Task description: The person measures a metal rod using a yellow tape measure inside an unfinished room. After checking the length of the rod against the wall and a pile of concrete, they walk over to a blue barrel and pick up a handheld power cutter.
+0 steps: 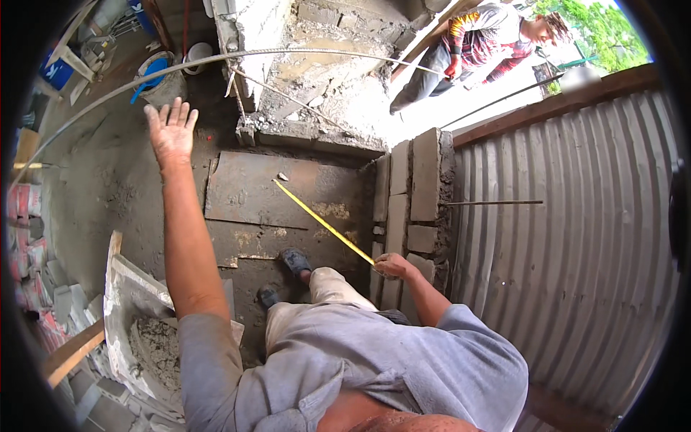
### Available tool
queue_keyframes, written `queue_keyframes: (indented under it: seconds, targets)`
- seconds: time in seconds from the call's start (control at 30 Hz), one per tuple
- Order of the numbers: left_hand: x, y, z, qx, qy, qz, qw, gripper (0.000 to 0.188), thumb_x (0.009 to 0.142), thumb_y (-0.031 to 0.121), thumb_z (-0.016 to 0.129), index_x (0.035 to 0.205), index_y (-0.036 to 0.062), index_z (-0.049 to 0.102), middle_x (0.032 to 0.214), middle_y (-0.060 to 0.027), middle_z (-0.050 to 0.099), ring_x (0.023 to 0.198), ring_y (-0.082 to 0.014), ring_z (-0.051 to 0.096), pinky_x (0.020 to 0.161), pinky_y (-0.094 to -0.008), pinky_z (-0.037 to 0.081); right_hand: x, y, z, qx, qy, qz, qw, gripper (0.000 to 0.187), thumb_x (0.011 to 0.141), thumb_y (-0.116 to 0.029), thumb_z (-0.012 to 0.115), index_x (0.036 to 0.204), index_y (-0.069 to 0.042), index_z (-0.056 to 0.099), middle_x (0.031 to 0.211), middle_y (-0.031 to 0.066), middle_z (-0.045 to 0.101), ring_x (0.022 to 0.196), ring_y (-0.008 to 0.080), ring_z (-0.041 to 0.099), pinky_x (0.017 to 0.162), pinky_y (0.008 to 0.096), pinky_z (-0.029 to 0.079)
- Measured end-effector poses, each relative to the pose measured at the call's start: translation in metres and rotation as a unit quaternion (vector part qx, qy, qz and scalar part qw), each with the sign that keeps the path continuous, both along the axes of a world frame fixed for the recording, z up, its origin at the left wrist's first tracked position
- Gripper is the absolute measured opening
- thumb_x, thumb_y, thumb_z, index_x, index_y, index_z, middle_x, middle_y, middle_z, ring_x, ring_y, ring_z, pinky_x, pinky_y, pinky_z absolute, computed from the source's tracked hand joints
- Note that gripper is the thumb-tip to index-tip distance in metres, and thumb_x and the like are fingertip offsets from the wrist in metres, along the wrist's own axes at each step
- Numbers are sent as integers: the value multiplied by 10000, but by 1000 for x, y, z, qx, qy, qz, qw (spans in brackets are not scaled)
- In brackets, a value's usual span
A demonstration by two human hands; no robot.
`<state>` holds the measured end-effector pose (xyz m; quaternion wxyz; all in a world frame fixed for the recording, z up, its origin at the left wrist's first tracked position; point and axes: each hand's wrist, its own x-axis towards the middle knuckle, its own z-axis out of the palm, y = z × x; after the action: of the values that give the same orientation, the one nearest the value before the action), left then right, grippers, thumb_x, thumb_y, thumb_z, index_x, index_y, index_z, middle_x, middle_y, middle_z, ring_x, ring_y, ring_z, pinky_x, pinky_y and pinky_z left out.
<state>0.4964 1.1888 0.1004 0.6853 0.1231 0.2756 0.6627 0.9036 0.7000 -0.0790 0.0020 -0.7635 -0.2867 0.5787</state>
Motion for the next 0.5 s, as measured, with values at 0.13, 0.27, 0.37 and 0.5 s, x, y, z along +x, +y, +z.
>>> queue_keyframes:
  seconds: [0.13,0.27,0.37,0.5]
  targets:
    - [-6,0,14,-31,37,27,998,1059,840,536,671,1507,0,46,1499,-249,275,1399,-417,262,1145,-598,201,0,4,-5,-24,23,-14,999,353,761,-311,636,1016,-80,715,727,53,656,605,167,614,558,319,505]
    - [-5,0,22,29,23,11,999,1104,832,644,589,1517,21,-14,1556,-239,156,1425,-411,209,1147,-608,172,1,13,-12,-8,37,5,999,347,759,-314,641,993,-71,719,726,57,658,603,163,613,558,319,500]
    - [-22,9,6,89,-33,-5,995,1109,841,718,487,1518,29,-56,1585,-212,81,1443,-402,172,1149,-614,137,0,24,-9,-6,45,-19,999,294,810,-224,639,1033,-41,693,626,-11,563,505,94,495,427,273,385]
    - [-97,15,-29,-44,-190,150,969,712,865,777,335,702,84,348,657,-93,405,742,-268,462,818,-494,377,-1,33,0,-10,51,-59,997,305,806,-226,643,1045,-43,693,638,-5,568,499,88,488,418,266,372]
